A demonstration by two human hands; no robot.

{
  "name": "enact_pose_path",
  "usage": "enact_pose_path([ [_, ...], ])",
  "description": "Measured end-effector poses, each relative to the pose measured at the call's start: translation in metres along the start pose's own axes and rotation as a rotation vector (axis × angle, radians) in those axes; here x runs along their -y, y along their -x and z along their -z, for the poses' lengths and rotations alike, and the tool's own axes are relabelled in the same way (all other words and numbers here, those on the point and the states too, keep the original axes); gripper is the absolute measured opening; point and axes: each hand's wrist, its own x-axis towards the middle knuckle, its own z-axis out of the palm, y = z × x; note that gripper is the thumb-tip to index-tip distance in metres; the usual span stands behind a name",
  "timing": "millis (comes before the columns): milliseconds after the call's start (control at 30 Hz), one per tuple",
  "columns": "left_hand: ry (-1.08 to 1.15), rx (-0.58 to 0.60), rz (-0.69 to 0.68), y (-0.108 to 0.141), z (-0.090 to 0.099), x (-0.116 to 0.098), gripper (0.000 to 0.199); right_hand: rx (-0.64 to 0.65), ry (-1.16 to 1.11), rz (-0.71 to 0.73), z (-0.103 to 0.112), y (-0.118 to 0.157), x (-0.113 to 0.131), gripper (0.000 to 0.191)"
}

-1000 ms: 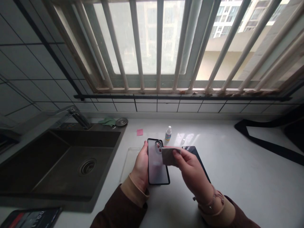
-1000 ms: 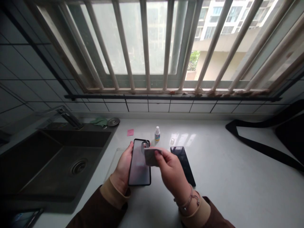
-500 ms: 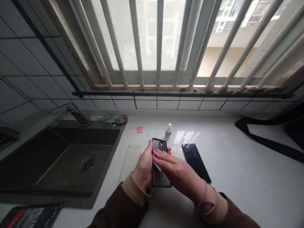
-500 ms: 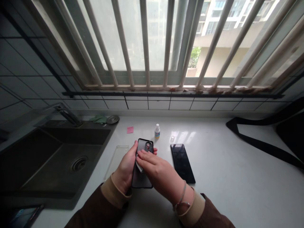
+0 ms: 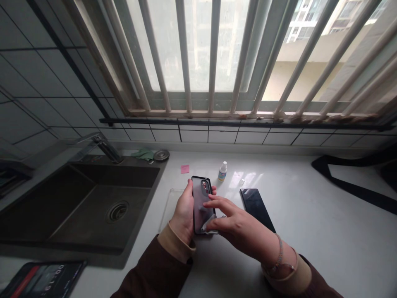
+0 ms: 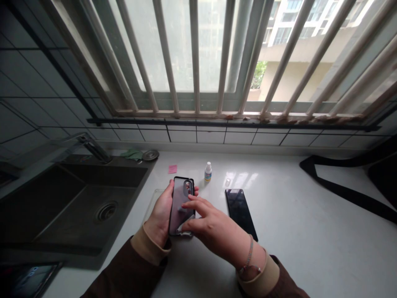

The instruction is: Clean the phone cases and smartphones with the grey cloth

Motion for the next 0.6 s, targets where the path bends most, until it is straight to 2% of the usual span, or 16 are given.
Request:
enact_pose_path([
  [167,0.017,-0.005,-0.030,0.000,0.000,-0.003,0.073,0.028,0.034,-0.050,0.004,0.001,-0.002,0.028],
  [300,0.036,0.004,-0.034,0.000,0.000,-0.004,0.071,-0.017,-0.109,-0.186,0.014,-0.001,0.003,0.021],
  [367,0.032,0.006,-0.021,-0.001,-0.001,-0.003,0.068,-0.111,-0.227,-0.341,0.018,-0.002,0.002,0.021],
  [500,-0.012,0.014,0.004,0.000,-0.004,0.002,0.067,-0.404,-0.419,-0.774,0.018,0.000,-0.013,0.040],
  [533,-0.025,0.026,0.011,0.001,-0.005,0.004,0.066,-0.462,-0.478,-0.849,0.017,0.001,-0.017,0.044],
  [600,-0.046,0.055,0.036,0.003,-0.007,0.007,0.065,-0.530,-0.610,-0.899,0.015,0.002,-0.023,0.047],
])
